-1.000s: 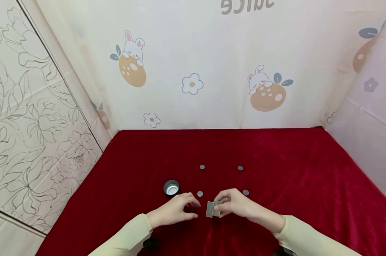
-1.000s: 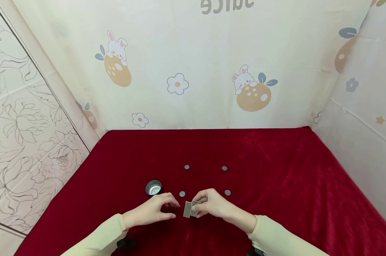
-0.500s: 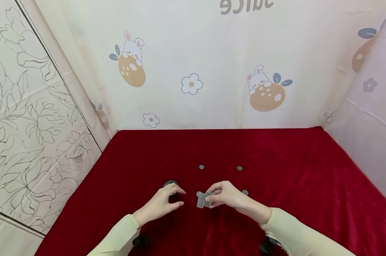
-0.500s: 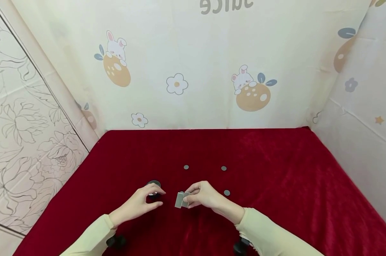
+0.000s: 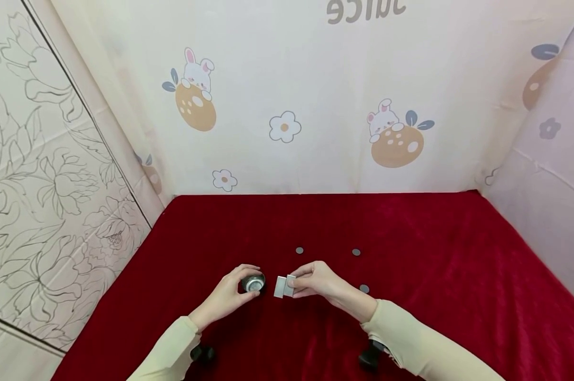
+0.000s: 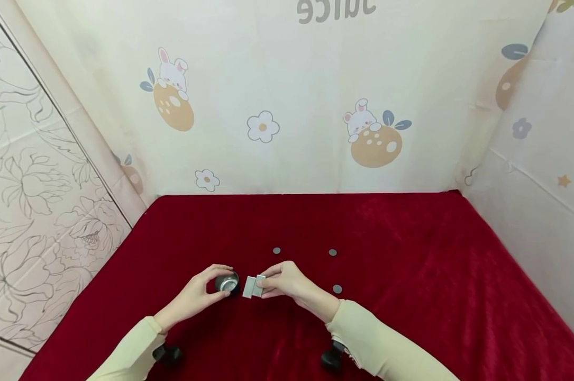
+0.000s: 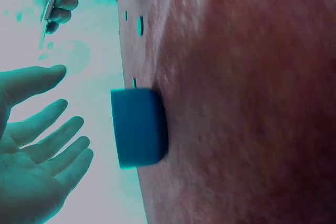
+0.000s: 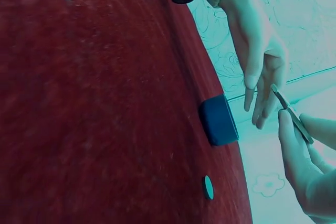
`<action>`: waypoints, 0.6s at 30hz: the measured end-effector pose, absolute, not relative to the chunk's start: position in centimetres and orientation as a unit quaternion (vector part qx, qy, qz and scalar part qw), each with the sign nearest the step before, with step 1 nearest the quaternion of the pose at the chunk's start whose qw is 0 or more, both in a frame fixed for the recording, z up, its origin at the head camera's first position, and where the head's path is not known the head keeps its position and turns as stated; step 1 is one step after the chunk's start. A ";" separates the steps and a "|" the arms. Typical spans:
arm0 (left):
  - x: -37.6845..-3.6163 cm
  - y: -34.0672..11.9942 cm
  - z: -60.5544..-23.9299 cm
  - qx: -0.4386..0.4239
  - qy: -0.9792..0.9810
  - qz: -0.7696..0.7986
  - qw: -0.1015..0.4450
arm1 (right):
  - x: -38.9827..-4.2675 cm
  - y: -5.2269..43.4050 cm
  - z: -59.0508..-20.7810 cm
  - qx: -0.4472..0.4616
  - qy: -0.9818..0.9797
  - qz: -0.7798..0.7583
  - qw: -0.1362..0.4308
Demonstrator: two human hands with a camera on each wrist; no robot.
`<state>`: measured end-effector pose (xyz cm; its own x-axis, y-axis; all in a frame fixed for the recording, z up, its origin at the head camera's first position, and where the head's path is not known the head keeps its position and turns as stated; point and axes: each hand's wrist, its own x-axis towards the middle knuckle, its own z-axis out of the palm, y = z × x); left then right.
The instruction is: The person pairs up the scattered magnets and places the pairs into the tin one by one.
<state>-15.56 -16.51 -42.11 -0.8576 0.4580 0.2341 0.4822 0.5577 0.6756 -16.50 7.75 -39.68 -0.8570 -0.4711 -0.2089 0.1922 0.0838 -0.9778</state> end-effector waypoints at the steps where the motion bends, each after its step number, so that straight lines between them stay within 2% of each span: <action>1: -15.6 -16.7 -42.2 -0.261 -0.885 -0.385 0.011 | -16.6 7.5 -39.7 -0.095 0.692 -0.672 0.248; 18: -17.3 -18.3 -43.4 -0.249 -0.877 -0.405 -0.068 | -18.5 3.9 -40.6 -0.061 0.678 -0.692 0.241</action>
